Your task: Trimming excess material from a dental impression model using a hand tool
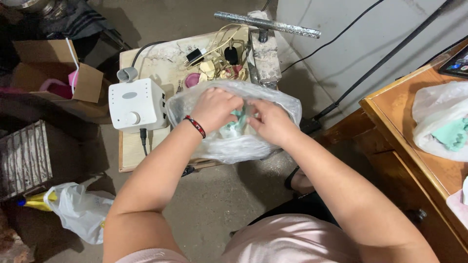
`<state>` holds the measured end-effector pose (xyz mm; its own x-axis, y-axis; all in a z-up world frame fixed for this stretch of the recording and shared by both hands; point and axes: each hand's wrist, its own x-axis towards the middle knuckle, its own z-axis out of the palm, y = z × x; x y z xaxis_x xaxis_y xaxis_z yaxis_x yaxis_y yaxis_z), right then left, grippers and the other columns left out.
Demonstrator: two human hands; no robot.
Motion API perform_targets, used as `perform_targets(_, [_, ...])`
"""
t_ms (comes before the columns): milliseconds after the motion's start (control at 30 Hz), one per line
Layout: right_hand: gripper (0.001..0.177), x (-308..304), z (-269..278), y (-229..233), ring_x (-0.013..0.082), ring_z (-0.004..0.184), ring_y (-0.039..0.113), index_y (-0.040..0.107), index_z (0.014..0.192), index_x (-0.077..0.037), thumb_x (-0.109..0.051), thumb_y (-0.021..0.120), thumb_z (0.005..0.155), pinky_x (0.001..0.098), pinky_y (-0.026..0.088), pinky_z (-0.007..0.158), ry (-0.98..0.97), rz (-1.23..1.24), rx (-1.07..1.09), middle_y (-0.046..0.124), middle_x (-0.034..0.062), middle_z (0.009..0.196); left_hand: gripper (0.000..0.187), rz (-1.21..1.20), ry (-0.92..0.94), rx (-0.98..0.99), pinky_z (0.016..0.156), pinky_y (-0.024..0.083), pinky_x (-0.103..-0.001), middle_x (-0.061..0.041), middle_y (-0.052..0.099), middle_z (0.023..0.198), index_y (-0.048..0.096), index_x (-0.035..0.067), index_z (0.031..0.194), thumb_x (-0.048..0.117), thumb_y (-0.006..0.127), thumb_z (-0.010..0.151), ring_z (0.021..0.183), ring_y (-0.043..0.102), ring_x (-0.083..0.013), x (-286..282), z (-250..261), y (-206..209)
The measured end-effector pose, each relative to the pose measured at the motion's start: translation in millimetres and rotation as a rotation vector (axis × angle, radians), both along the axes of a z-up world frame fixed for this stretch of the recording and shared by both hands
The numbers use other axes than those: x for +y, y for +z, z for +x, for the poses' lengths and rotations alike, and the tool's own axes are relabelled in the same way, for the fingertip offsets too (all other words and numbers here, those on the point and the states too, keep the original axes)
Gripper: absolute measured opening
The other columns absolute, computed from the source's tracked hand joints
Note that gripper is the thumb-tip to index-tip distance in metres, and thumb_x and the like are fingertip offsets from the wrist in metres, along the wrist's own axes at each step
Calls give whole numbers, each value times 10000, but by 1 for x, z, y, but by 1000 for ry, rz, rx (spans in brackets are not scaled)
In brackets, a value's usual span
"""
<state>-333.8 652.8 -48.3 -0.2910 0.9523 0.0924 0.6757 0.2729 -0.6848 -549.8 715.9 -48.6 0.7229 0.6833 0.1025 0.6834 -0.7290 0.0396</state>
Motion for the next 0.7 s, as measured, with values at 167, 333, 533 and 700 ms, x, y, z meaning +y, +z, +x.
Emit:
perform_targets(167, [344, -1, -8, -16, 319, 1065, 720, 648, 1224, -131, -184, 724, 893, 478, 584, 899, -19, 68, -41, 769, 81, 1042, 462, 60, 43, -38, 986, 449, -425, 38, 679, 1023, 623, 262, 1151, 439, 841, 784, 1090, 624, -236, -6, -6, -26])
perform_targets(333, [483, -5, -13, -11, 377, 1192, 673, 505, 1377, -76, -108, 636, 913, 529, 547, 996, 7, -154, 66, 711, 185, 1244, 445, -119, 148, 105, 995, 413, -452, 3, 733, 1008, 664, 250, 1053, 526, 840, 751, 1060, 677, -290, 10, -6, -31])
perform_targets(533, [628, -3, -2, -22, 431, 1307, 596, 491, 1483, -20, -208, 682, 915, 533, 471, 1122, 65, -121, -66, 637, 240, 1393, 541, -248, 111, 59, 1038, 350, -454, -16, 731, 1128, 620, 220, 1157, 439, 876, 734, 1180, 645, -290, 8, -7, -4])
perform_targets(700, [541, -16, -7, -5, 408, 1229, 639, 630, 1373, -74, -296, 766, 898, 511, 519, 1052, 86, 27, 7, 682, 185, 1270, 510, -71, 16, -134, 1004, 351, -448, 28, 686, 1048, 551, 232, 1090, 345, 886, 723, 1135, 612, -238, -5, -8, -11])
